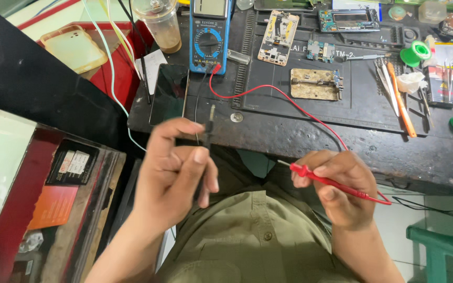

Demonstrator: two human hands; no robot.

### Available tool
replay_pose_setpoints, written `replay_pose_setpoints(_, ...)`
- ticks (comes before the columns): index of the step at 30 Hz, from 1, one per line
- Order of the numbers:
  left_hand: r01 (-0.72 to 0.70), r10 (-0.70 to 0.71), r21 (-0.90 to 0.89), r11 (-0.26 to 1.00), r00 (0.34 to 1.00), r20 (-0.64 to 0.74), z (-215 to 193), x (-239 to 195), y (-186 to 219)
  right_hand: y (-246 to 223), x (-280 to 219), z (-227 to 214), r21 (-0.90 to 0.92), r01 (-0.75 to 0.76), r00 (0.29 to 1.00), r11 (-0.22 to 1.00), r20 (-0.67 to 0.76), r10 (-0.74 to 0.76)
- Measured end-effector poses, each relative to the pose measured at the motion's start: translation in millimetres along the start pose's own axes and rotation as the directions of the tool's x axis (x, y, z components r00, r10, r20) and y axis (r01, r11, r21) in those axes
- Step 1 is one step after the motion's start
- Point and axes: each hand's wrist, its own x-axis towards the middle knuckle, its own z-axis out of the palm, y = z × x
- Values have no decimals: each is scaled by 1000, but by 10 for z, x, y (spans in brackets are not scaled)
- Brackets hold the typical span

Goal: The person solders a small electronic component using a soldering iron and tweezers, then cleans the circuit board with a toothbrush and liquid from a bottle. Finally, they use a multimeter with probes to test the circuit board.

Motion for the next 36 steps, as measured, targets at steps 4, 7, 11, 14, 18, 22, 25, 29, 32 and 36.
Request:
replay_pose_setpoints(4, 49, -30, -93, 995, 980, 196, 111, 105, -333, 117, 62, -66, -277, -14, 999, 961, -53, -1)
replay_pose_setpoints(7, 74, -57, -62, 995, 967, 248, 153, 208, -395, 174, 172, -9, -345, 33, 996, 938, -69, -61)
replay_pose_setpoints(11, 40, -11, -95, 995, 956, 292, 135, 312, -467, 305, 292, -33, -439, 56, 990, 897, -92, -107)
replay_pose_setpoints(14, 50, -29, -60, 997, 948, 318, 74, 393, -509, 449, 373, -115, -484, 35, 999, 874, 11, -33)
replay_pose_setpoints(18, 64, -35, -75, 995, 942, 334, 8, 469, -593, 588, 394, -200, -524, 43, 999, 851, 10, -45)
replay_pose_setpoints(22, 65, -40, -63, 996, 938, 343, -19, 537, -598, 660, 428, -285, -575, 71, 997, 815, 26, -69)
replay_pose_setpoints(25, 91, -69, -52, 994, 940, 334, -52, 558, -641, 680, 472, -286, -618, 55, 998, 784, 33, -44)
replay_pose_setpoints(29, 72, -49, -59, 996, 943, 329, -87, 593, -686, 729, 534, -269, -622, 61, 998, 781, 43, -44)
replay_pose_setpoints(32, 132, -86, -120, 984, 942, 325, -118, 613, -725, 643, 487, -263, -478, -79, 995, 875, -86, 43)
replay_pose_setpoints(36, 30, 49, -155, 987, 875, 481, -92, 791, -546, 343, 244, -371, 169, -281, 942, 945, -140, 305)
